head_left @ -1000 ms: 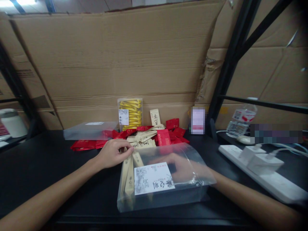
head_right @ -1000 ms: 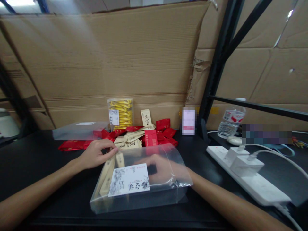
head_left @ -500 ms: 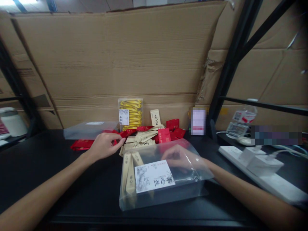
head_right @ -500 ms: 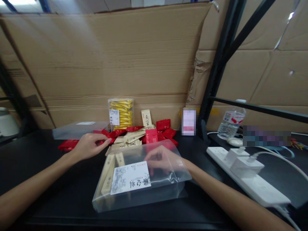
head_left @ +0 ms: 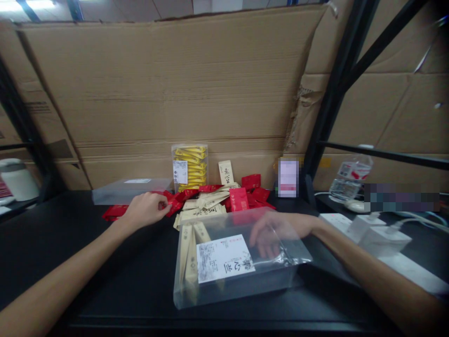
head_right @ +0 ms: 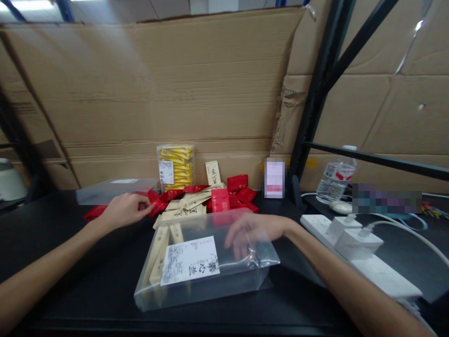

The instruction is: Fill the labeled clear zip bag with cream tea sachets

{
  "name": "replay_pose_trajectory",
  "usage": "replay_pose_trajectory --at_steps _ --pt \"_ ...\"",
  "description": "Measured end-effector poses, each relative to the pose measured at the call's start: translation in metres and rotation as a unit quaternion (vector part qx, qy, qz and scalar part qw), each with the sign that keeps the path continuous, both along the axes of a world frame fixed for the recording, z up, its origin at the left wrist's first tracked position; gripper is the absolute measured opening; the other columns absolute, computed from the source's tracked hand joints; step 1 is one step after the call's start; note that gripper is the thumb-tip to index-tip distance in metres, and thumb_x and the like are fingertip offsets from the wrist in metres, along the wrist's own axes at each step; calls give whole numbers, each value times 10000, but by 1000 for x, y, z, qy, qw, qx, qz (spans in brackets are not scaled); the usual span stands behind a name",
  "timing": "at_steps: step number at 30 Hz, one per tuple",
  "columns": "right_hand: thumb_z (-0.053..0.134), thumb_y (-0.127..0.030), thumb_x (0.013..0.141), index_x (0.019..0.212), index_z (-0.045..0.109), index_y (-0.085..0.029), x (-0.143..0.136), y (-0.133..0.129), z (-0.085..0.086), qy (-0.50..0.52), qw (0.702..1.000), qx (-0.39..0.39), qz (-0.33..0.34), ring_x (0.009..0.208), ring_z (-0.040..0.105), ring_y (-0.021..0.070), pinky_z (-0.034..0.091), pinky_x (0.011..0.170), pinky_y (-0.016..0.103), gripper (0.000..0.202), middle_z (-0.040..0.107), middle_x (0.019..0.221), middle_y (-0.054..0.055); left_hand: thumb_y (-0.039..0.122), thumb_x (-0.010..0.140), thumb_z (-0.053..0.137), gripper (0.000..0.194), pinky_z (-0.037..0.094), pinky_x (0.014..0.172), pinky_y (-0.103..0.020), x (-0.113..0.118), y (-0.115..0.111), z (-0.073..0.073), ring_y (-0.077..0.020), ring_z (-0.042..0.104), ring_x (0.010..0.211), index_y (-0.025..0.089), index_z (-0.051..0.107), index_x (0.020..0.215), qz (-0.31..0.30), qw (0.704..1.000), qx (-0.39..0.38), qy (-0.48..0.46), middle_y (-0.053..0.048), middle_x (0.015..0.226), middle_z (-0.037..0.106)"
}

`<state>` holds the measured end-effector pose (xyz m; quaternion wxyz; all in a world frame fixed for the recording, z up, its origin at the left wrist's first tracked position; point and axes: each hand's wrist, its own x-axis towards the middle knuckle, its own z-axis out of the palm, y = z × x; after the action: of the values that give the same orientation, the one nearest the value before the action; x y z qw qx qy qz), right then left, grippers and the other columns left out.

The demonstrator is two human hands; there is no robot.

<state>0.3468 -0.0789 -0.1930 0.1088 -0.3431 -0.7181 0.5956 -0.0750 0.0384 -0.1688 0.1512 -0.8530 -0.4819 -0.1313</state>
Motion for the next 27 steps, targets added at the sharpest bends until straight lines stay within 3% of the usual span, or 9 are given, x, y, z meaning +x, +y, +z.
replay_pose_trajectory --at_steps 2,3,5,8,11,15,22,27 --pt "734 -460 926 1207 743 -146 16 4 3 9 999 -37 7 966 779 219 632 730 296 422 779 1158 152 493 936 540 359 371 574 -273 -5 3 6 -270 730 758 248 796 882 40 999 -12 5 -76 838 796" --pt "734 -463 922 1189 751 -142 24 6 4 -5 999 -36 -6 961 782 225 628 679 273 419 778 1165 156 503 942 520 378 385 582 -279 -7 4 9 -289 740 805 251 802 934 58 998 -16 6 -83 870 802" --pt "721 -473 916 1127 769 -144 36 11 6 -50 998 4 -49 773 781 190 555 501 203 394 806 1024 127 521 952 489 419 399 586 -292 -12 7 13 -323 747 870 251 803 1015 80 997 -15 6 -96 915 807" --pt "653 -466 928 1003 773 -158 50 19 5 -116 979 89 -146 418 603 109 358 345 179 339 763 696 48 525 957 479 430 412 595 -310 -14 10 14 -345 746 899 256 804 1044 81 997 -13 3 -97 943 809" --pt "573 -404 935 845 727 -161 59 28 3 -156 927 216 -263 358 492 106 325 389 210 302 611 464 -6 536 954 496 411 424 614 -320 -11 9 10 -336 747 880 268 807 976 65 997 -27 8 -85 928 810" --pt "546 -415 934 916 726 -160 59 34 -1 -178 837 360 -372 440 560 158 358 471 262 313 591 478 -13 574 939 537 398 438 642 -328 -6 5 5 -319 743 852 277 802 946 42 998 -38 22 -69 916 807" --pt "535 -409 962 847 764 -180 36 31 -9 -183 825 434 -312 619 630 194 417 600 315 344 727 737 46 584 946 545 394 443 658 -318 -5 5 -1 -301 743 914 276 790 936 16 998 -41 34 -54 992 804" --pt "554 -412 963 859 787 -179 33 31 -10 -167 828 438 -309 643 648 209 469 636 333 346 748 768 62 595 948 544 403 462 652 -328 -4 3 -1 -302 738 905 275 789 940 3 999 -34 41 -54 1004 796"
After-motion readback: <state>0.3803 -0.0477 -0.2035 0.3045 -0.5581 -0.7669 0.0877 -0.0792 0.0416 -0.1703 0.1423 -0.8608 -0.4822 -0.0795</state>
